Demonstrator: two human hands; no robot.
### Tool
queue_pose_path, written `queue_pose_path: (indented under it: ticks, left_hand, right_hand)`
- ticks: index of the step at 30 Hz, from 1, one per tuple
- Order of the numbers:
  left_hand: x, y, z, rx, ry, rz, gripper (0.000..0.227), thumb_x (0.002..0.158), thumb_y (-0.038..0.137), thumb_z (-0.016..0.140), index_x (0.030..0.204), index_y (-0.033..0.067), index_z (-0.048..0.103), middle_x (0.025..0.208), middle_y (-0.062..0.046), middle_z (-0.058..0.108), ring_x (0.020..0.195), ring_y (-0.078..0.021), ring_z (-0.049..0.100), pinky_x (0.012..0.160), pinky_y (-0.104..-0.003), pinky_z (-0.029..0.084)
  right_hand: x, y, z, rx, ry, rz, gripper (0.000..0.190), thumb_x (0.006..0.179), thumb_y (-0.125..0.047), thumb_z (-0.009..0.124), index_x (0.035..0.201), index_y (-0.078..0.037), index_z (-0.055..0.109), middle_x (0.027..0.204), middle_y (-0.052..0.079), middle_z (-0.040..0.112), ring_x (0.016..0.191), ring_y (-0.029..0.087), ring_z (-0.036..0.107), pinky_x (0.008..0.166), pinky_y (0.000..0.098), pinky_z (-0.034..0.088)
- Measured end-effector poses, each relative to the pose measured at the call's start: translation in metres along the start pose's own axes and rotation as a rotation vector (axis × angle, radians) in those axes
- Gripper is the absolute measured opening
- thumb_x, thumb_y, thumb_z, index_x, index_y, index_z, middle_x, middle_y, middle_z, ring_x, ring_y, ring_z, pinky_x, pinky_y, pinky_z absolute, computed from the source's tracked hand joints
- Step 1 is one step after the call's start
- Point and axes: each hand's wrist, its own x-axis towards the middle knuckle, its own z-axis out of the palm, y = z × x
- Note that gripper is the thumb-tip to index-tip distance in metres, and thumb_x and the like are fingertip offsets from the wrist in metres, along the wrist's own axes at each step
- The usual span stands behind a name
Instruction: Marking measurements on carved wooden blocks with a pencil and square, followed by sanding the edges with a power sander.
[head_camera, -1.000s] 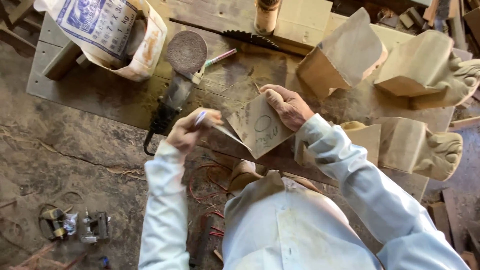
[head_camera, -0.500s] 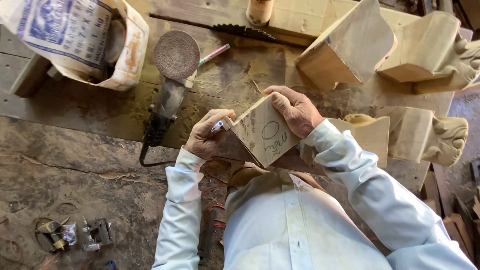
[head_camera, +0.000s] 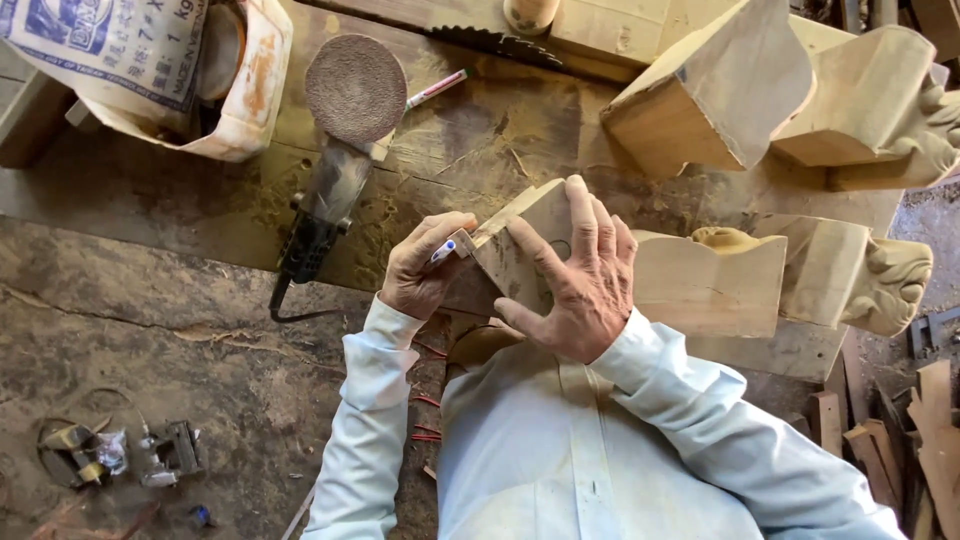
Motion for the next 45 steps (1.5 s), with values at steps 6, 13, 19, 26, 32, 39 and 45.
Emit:
queue_pose_path:
  ticks: [6,13,19,26,32,39,45]
  left_hand:
    - [-0.003,-0.003,0.003,-0.03,0.024,-0.02,0.04,0.084,0.001,0.084,0.122,0.003,0.075,0.112,-0.018,0.072,0.108,-0.0268,0.069,0.095,-0.043,0.053]
    - [-0.004,0.002,0.004,-0.025,0.039,-0.044,0.039,0.083,-0.001,0.084,0.121,0.0032,0.075,0.113,-0.019,0.073,0.108,-0.0268,0.069,0.094,-0.045,0.054]
    - [0.001,0.026,-0.001,-0.049,0.08,-0.073,0.033,0.087,0.002,0.08,0.119,0.0037,0.076,0.112,-0.018,0.074,0.107,-0.0257,0.069,0.093,-0.044,0.055]
    - [-0.062,0.001,-0.035,-0.309,0.377,-0.369,0.036,0.101,0.018,0.063,0.134,0.0019,0.06,0.091,-0.017,0.075,0.046,-0.002,0.042,0.042,-0.013,0.034]
    - [-0.071,-0.023,-0.013,-0.46,0.333,-0.383,0.037,0.104,0.009,0.055,0.139,-0.0032,0.056,0.096,-0.029,0.072,0.062,-0.0111,0.065,0.047,-0.017,0.051]
    - [-0.05,-0.009,-0.032,-0.592,0.253,-0.481,0.057,0.1,0.014,0.064,0.148,-0.0055,0.041,0.111,-0.039,0.062,0.08,-0.031,0.078,0.064,-0.033,0.069]
    - [-0.054,-0.021,-0.052,-0.494,0.237,-0.413,0.062,0.095,0.028,0.067,0.145,-0.0008,0.044,0.105,-0.033,0.061,0.051,-0.0156,0.06,0.042,-0.021,0.051]
  right_hand:
    - [-0.005,0.009,0.003,0.017,-0.101,0.013,0.08,0.081,-0.071,0.068,0.151,-0.036,0.051,0.163,0.029,0.02,0.146,0.049,0.028,0.113,0.0593,0.021]
    - [-0.004,0.007,0.002,-0.002,-0.115,0.031,0.064,0.087,-0.064,0.066,0.146,-0.043,0.054,0.163,0.026,0.019,0.146,0.046,0.031,0.109,0.0538,0.026]
    - [-0.005,0.007,-0.002,0.083,-0.143,0.078,0.09,0.073,-0.078,0.07,0.151,-0.04,0.048,0.165,0.027,0.014,0.148,0.048,0.027,0.109,0.062,0.027]
    - [-0.052,0.022,-0.005,0.118,-0.096,0.247,0.149,0.038,-0.07,0.096,0.162,-0.026,0.027,0.165,0.031,0.007,0.15,0.052,0.02,0.115,0.0705,0.021]
    - [-0.052,0.021,0.033,0.227,0.129,0.256,0.134,0.039,-0.059,0.101,0.154,-0.025,0.043,0.154,0.026,0.022,0.144,0.054,0.034,0.119,0.0607,0.031]
    - [-0.027,0.034,0.058,0.337,0.296,0.148,0.121,0.032,-0.044,0.098,0.145,-0.028,0.056,0.146,0.028,0.029,0.139,0.052,0.041,0.118,0.0522,0.039]
    - [0.015,0.052,0.084,0.419,0.427,0.032,0.112,0.039,-0.031,0.086,0.146,-0.026,0.051,0.151,0.029,0.023,0.139,0.059,0.032,0.121,0.0655,0.031]
